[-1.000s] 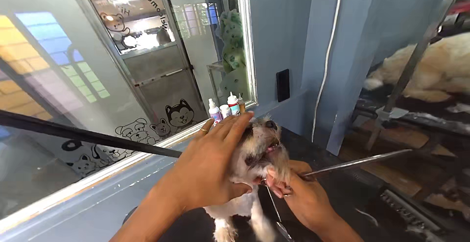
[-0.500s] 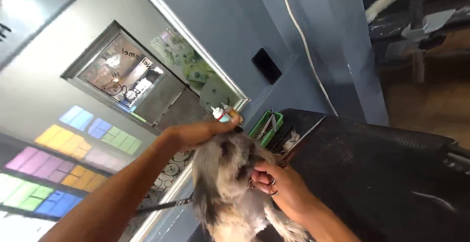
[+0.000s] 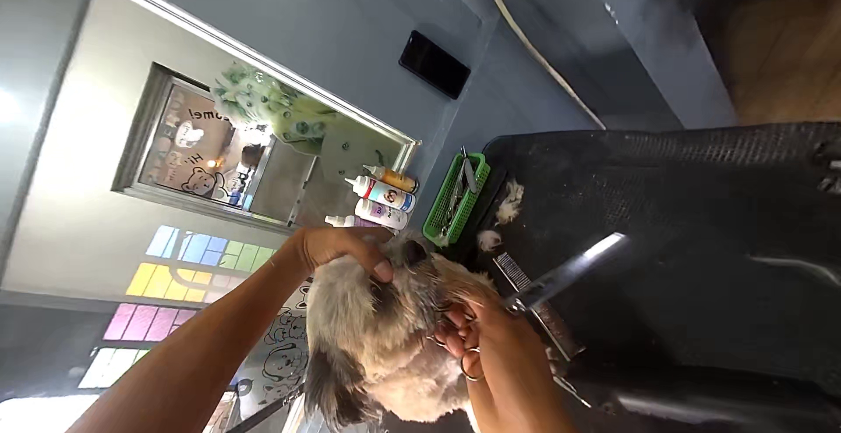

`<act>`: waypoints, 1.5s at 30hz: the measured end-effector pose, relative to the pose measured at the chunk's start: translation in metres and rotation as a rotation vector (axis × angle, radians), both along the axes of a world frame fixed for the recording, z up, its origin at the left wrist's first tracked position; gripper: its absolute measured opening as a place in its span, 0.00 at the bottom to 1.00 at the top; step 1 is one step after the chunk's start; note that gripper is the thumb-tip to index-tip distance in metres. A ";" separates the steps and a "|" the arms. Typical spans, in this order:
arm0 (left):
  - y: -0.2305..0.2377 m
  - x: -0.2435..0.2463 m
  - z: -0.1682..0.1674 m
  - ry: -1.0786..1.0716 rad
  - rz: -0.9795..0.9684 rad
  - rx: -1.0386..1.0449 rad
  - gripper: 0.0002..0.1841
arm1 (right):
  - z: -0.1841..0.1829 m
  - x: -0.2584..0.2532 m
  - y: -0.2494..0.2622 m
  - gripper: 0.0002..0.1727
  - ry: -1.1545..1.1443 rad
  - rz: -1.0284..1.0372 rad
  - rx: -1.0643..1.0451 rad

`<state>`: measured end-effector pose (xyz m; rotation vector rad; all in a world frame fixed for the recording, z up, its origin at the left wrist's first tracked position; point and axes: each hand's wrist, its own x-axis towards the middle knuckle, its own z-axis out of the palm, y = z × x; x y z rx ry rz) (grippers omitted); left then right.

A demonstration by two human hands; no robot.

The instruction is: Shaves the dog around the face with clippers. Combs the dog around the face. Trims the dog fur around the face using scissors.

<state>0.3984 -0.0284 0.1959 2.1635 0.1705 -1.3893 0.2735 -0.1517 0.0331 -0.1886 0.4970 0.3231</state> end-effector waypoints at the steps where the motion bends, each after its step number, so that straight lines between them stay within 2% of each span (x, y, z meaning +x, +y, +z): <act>1: -0.001 0.001 -0.002 0.022 -0.029 0.001 0.20 | -0.002 -0.007 0.001 0.15 0.010 -0.068 -0.017; 5: -0.013 0.007 -0.007 0.103 -0.175 0.012 0.20 | -0.006 -0.045 -0.001 0.05 -0.114 -0.238 -0.082; 9: -0.033 0.006 -0.007 0.172 -0.260 0.021 0.15 | 0.005 -0.066 0.005 0.12 -0.202 -0.289 -0.104; 12: -0.039 0.005 -0.006 0.204 -0.282 0.042 0.16 | 0.011 -0.064 0.004 0.20 -0.192 -0.230 -0.117; 15: -0.039 0.004 -0.002 0.177 -0.292 0.052 0.20 | 0.013 -0.060 0.004 0.21 -0.178 -0.262 -0.148; 17: -0.039 0.003 0.001 0.140 -0.287 0.069 0.25 | 0.012 -0.059 0.007 0.20 -0.218 -0.337 -0.196; 20: -0.038 -0.001 0.002 0.124 -0.255 0.055 0.28 | 0.015 -0.055 0.006 0.17 -0.243 -0.395 -0.247; 25: -0.041 -0.002 0.005 0.129 -0.206 0.057 0.26 | 0.022 -0.043 -0.012 0.11 -0.208 -0.259 -0.198; 30: -0.042 -0.002 0.001 0.164 -0.248 -0.073 0.24 | 0.013 -0.044 -0.029 0.06 -0.298 -0.268 -0.190; 32: -0.041 -0.002 0.002 0.161 -0.225 -0.060 0.25 | 0.011 -0.045 -0.036 0.05 -0.337 -0.279 -0.224; 39: -0.036 -0.004 0.003 0.141 -0.210 -0.063 0.27 | 0.012 -0.041 -0.047 0.05 -0.310 -0.299 -0.164; 43: -0.043 -0.012 0.004 0.149 -0.145 -0.226 0.26 | 0.011 -0.034 -0.050 0.08 -0.245 -0.326 -0.026; 45: -0.046 -0.013 0.004 0.135 -0.179 -0.246 0.26 | 0.010 -0.030 -0.052 0.08 -0.233 -0.326 0.027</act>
